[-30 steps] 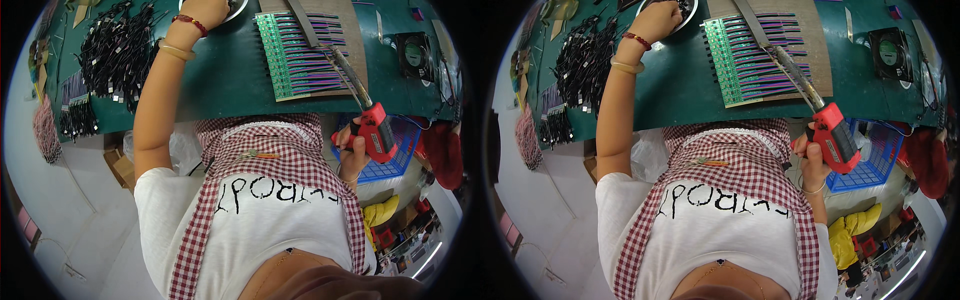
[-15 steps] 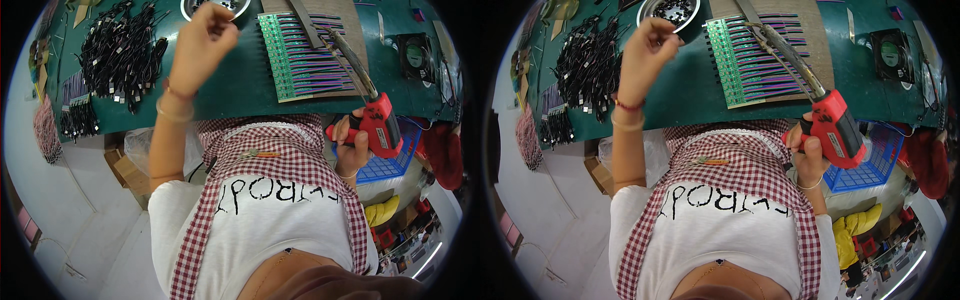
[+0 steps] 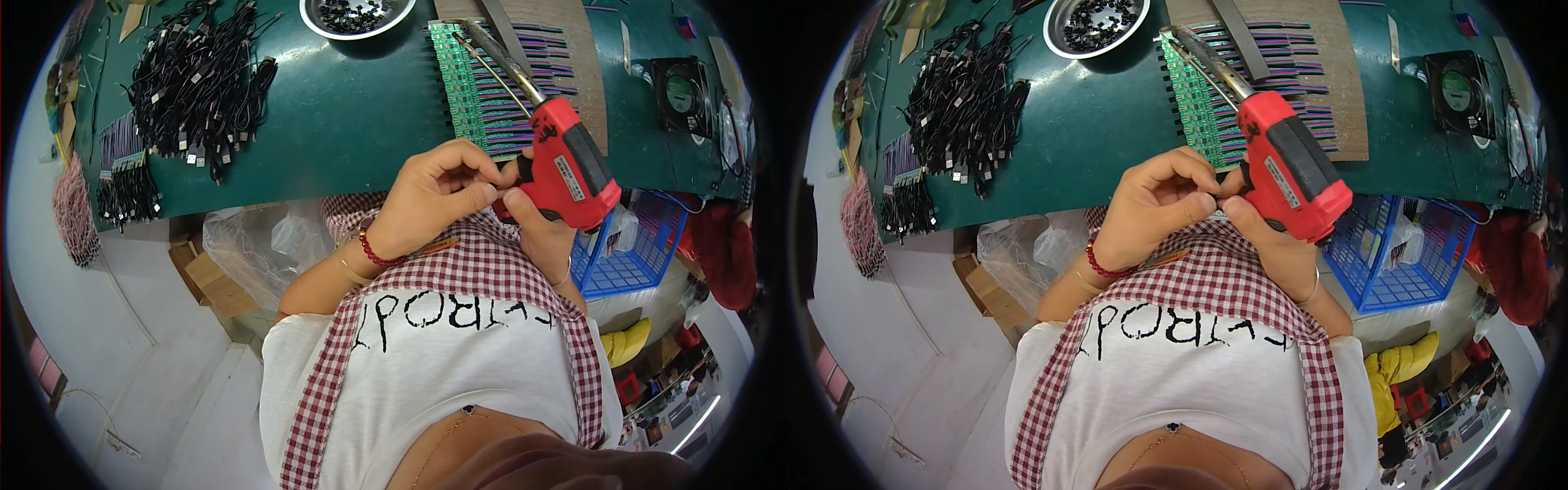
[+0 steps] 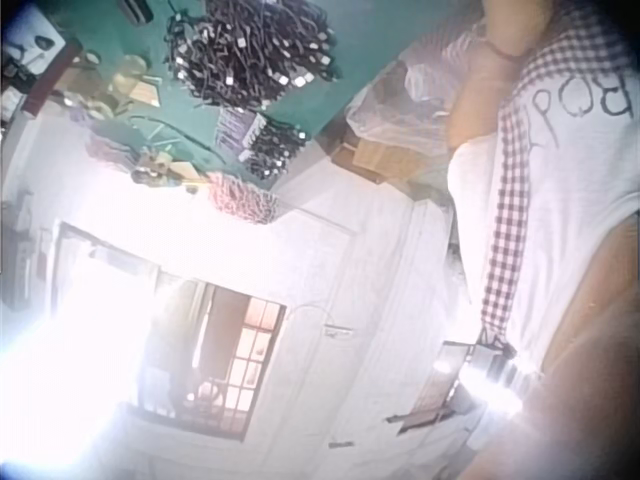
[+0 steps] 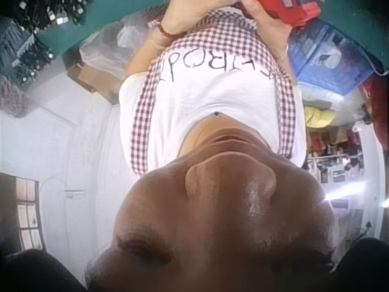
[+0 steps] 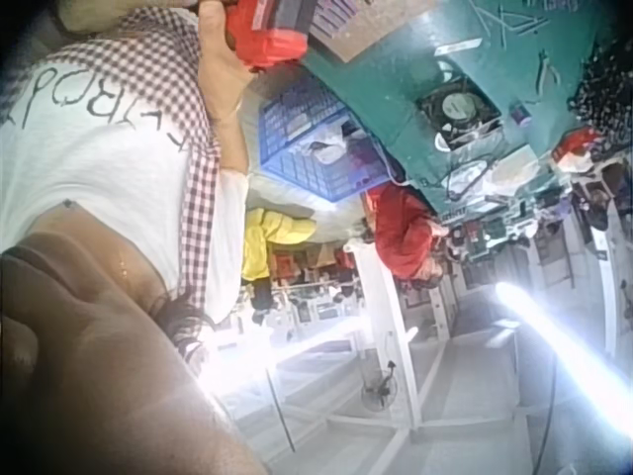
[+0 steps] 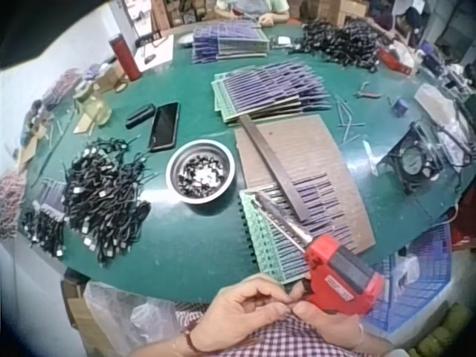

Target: The person assembles cables or components onto a circuit board by hand, using a soldering iron to attach them.

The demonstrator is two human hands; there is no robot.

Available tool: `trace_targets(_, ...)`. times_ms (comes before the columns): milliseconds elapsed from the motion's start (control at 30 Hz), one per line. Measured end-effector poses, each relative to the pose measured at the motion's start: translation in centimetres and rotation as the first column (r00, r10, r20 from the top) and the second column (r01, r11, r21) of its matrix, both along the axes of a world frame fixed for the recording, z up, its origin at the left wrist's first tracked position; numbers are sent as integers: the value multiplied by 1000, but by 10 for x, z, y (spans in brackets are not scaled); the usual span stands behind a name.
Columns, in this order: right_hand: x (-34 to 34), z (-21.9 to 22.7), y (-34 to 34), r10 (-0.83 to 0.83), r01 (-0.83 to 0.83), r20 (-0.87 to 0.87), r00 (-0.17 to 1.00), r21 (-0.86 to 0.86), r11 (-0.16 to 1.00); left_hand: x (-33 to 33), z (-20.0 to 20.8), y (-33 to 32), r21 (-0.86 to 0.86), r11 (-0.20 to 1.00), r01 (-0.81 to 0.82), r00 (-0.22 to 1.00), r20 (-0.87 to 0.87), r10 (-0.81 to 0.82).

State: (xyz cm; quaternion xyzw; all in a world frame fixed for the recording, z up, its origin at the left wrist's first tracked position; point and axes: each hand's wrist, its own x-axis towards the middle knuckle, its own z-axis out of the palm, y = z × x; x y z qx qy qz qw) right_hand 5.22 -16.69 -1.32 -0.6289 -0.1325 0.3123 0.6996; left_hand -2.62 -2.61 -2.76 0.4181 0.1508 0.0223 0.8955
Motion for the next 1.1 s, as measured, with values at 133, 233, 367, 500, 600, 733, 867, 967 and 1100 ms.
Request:
trace_targets(133,3,0,-5,61,-60,25,998,-55,997,-1,-5,-1,106,993,50,999,-1,-50)
trace_targets(233,6,1,-7,166,-145,130,978,-160,976,0,3,-3,195,980,39,996,-83,-23)
trace_targets(367,6,-3,-8,251,-191,265,931,-233,954,-4,9,5,525,841,131,987,-153,-59)
trace_targets(500,5,-3,-5,233,-173,148,961,-331,928,-3,15,14,755,618,218,976,-165,-142)
trace_targets(600,6,-13,-12,217,-135,260,941,-302,944,0,-1,29,621,725,297,952,-252,-174)
trace_targets(733,7,-20,-41,58,-7,218,974,-230,973,14,-19,56,291,903,316,894,-410,-181)
trace_targets(867,6,-29,-77,70,-8,252,965,-239,971,21,-28,57,244,913,328,882,-426,-203)
trace_targets(967,0,-29,-92,54,-23,139,989,-215,976,23,-31,59,233,905,356,871,-434,-231)
trace_targets(1100,-6,-32,-113,64,-51,52,997,-216,975,24,-31,58,235,907,350,875,-427,-227)
